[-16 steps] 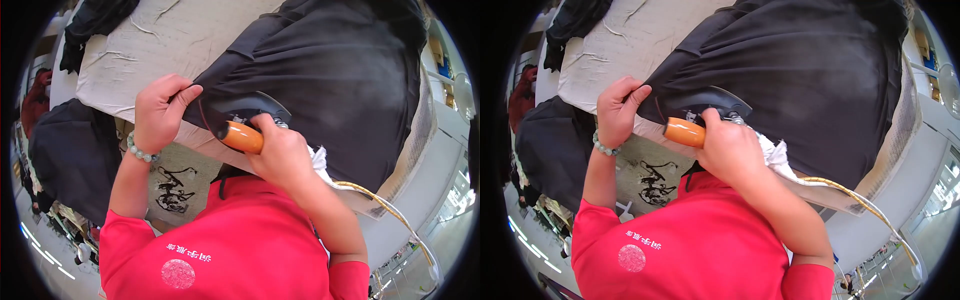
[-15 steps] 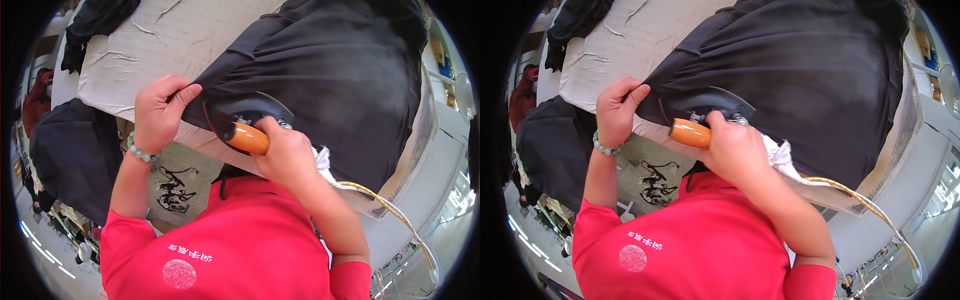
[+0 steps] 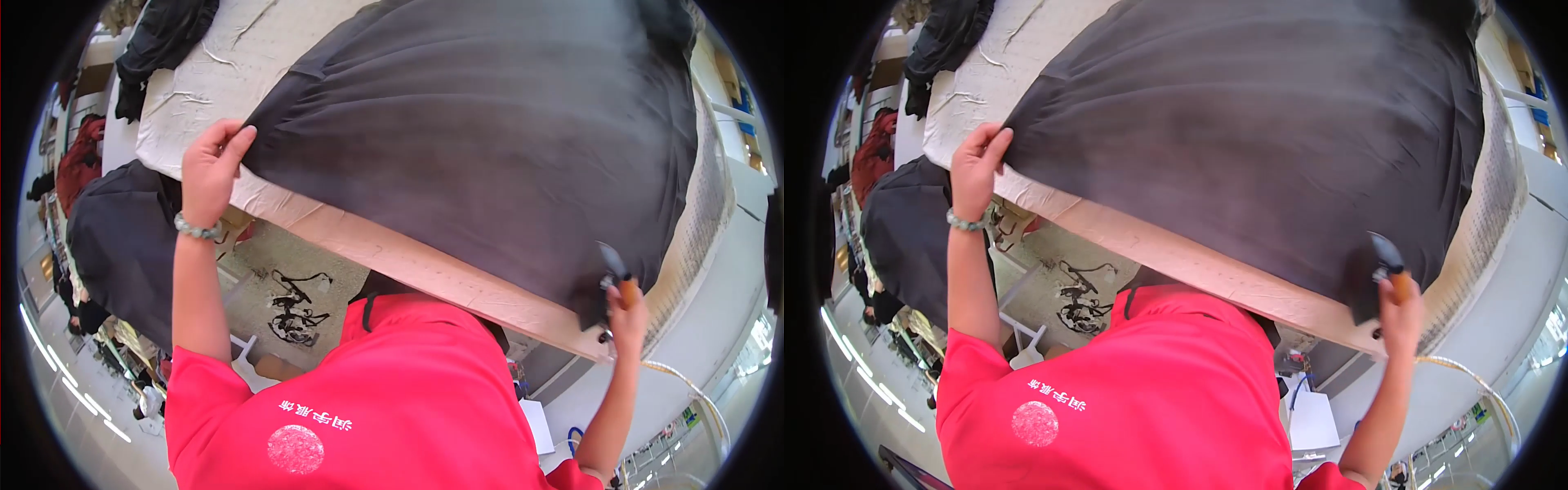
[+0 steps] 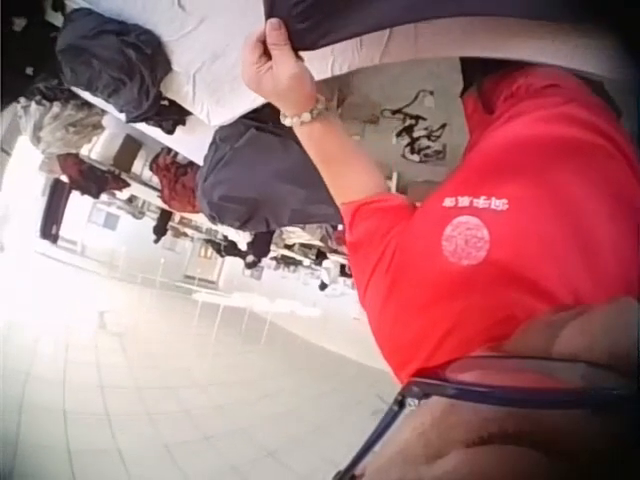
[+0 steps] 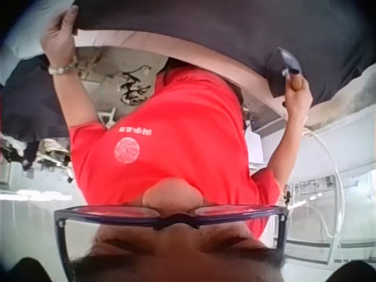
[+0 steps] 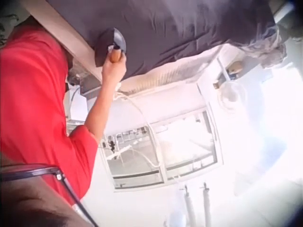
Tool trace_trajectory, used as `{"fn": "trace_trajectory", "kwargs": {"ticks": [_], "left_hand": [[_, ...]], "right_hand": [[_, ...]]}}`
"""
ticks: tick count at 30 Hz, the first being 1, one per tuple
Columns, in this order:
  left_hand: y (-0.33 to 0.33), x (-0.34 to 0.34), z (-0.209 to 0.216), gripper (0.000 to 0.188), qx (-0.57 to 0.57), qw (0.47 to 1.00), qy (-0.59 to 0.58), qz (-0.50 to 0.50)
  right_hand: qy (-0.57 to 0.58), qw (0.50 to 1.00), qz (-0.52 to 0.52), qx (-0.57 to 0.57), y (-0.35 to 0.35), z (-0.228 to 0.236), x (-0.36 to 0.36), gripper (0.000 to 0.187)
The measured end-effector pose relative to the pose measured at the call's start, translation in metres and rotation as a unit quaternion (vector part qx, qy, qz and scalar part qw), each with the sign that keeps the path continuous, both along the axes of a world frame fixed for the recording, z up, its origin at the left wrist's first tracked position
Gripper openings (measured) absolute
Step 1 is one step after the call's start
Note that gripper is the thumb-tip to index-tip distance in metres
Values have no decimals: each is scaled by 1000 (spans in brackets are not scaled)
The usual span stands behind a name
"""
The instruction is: Ironing pieces of black fabric and a finished black sweater on an industrial ironing table.
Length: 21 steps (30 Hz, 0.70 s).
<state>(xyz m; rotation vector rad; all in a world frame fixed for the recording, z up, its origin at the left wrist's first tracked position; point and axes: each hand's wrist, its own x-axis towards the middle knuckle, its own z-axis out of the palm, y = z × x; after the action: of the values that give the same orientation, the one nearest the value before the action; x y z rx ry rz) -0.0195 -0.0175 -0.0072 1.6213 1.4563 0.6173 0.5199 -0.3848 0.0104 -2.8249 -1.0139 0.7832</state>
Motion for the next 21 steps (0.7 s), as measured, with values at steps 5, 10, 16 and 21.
{"fn": "trace_trajectory", "kwargs": {"ticks": [5,10,16,21], "left_hand": [[-64,55,-11,26,127,977,172,-6],[-112,136,-37,56,-203,972,84,88],[-84,99,-66,32,-202,961,149,114],[-72,111,-75,39,-215,963,121,105]], "right_hand": [[-69,983,-168,27,-152,-30,189,40],[-129,981,-144,-9,-238,-42,285,38],[-284,923,25,258,-173,-43,144,24],[-11,948,-283,144,-195,-92,114,44]]}}
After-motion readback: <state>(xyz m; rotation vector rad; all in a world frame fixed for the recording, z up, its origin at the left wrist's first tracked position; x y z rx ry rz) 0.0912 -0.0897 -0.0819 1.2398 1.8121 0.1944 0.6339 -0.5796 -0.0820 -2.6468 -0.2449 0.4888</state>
